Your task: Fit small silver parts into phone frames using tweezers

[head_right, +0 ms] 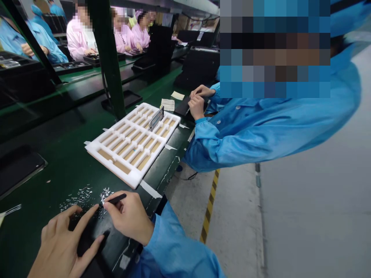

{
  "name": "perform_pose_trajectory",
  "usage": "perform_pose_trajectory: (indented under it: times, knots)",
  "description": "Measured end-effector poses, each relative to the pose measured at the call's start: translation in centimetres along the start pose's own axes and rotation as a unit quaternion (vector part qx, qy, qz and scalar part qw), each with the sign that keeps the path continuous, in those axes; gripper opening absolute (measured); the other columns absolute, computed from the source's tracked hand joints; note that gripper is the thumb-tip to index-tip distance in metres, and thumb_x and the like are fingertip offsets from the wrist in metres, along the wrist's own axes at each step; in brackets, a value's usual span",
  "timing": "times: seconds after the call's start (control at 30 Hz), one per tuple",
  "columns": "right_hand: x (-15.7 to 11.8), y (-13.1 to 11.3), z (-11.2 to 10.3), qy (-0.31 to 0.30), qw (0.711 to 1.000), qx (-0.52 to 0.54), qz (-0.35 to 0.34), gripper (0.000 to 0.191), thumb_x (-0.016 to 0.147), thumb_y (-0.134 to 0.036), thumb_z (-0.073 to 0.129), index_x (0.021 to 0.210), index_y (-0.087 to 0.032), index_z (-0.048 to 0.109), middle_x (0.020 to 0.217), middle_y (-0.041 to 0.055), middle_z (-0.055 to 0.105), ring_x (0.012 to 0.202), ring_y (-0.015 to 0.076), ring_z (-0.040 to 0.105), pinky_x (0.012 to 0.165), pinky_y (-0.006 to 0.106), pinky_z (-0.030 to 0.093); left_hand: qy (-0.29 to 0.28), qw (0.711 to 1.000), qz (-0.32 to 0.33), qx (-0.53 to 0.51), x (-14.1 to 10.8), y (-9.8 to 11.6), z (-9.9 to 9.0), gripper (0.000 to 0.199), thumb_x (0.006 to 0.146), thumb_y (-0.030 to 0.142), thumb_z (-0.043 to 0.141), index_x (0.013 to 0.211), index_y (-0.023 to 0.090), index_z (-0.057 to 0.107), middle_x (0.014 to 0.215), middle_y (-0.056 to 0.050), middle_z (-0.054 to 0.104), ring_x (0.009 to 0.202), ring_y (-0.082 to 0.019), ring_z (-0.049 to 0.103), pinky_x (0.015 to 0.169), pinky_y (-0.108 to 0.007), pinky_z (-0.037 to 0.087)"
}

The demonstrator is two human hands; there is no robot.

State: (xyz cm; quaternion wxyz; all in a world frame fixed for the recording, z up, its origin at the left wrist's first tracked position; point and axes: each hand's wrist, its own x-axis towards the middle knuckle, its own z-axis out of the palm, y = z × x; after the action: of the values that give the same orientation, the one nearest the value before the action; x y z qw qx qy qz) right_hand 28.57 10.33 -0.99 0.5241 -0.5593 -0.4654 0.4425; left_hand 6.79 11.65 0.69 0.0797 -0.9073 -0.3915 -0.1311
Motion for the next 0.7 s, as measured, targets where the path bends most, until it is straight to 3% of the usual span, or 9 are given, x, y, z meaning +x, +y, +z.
perform_pose_trajectory:
  times: [0.27,0.47,0.7]
  knots:
    - [0.5,0.2,0.2,-0.012,0.999,0.025,0.046,0.021,0.09,-0.037,0.082,0.094,-0.017,0.083,0.066,0.0021,0.073,0.051,0.0156,0.068,0.044,0.022,0.051,-0.018,1.0,-0.006,-0.016,-0.2,-0.1,0.2,0.052,0.098,0.051,0.062,0.145,0.029,0.065,0.13,-0.019,0.054,0.114,-0.04,0.057,0.086,-0.055,0.05]
    - [0.2,0.9,0.1,0.015,0.994,0.077,0.07,0.035,0.09,-0.048,0.081,0.098,-0.014,0.079,0.058,-0.0016,0.065,0.042,0.0128,0.062,0.039,0.02,0.05,-0.015,1.0,0.01,-0.007,0.3,-0.3,-0.1,0.054,0.099,0.049,0.063,0.148,0.026,0.063,0.129,-0.019,0.054,0.114,-0.038,0.057,0.084,-0.053,0.052]
    - [-0.5,0.8,-0.8,0.061,0.992,0.105,0.037,0.035,0.09,-0.047,0.079,0.099,-0.014,0.078,0.062,-0.0004,0.066,0.044,0.0124,0.061,0.039,0.019,0.048,-0.013,1.0,-0.014,-0.003,-0.4,-0.6,-0.5,0.062,0.101,0.049,0.057,0.159,0.031,0.049,0.127,-0.017,0.058,0.111,-0.038,0.062,0.083,-0.054,0.055]
